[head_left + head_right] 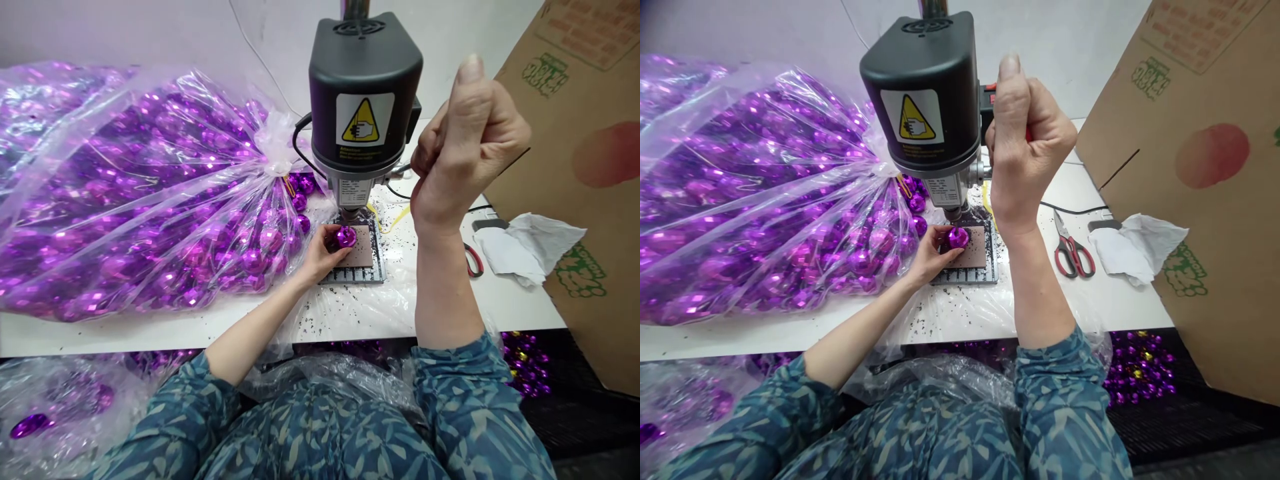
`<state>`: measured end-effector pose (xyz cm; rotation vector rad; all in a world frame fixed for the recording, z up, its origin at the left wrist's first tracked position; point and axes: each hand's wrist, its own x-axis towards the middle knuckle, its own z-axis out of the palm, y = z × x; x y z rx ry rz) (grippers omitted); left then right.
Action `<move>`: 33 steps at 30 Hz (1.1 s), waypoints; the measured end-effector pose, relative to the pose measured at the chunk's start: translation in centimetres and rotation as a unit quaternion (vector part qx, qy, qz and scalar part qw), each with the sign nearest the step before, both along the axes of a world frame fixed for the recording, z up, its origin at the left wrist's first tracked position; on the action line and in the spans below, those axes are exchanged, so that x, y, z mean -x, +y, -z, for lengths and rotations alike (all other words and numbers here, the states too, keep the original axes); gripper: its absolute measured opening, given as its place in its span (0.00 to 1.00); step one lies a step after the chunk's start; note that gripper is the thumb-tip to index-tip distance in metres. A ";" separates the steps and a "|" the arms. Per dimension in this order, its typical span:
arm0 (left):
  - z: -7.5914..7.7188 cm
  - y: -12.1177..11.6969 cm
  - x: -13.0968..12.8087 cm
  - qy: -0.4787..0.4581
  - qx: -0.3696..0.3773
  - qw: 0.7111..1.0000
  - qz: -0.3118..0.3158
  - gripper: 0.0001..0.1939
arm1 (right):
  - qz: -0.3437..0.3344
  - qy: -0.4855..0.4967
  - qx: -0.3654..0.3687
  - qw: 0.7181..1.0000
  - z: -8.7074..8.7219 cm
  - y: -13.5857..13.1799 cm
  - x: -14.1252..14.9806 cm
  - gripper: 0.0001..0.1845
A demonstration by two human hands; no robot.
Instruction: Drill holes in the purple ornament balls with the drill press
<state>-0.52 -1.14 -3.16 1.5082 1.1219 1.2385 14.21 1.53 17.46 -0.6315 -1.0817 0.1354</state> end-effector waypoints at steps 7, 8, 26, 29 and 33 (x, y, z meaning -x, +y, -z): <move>0.1 -0.3 -0.6 0.047 -0.037 0.998 0.007 0.26 | -0.036 -0.008 -0.003 0.999 -0.7 2.0 -0.4 0.31; 0.3 -0.3 -0.7 0.040 -0.035 0.999 0.004 0.25 | -0.048 -0.006 -0.002 0.999 -0.8 2.3 -0.5 0.29; 1.7 -0.1 -1.0 -0.023 -0.039 0.999 -0.008 0.27 | -0.022 0.032 -0.070 0.997 1.8 -1.4 0.2 0.36; 1.8 -0.1 -1.0 -0.017 -0.042 0.999 -0.012 0.27 | -0.028 0.050 -0.074 0.996 2.6 -2.0 0.3 0.34; 1.9 -0.1 -0.9 -0.011 -0.051 0.999 -0.011 0.27 | -0.025 0.041 -0.067 0.997 3.8 -2.3 0.0 0.35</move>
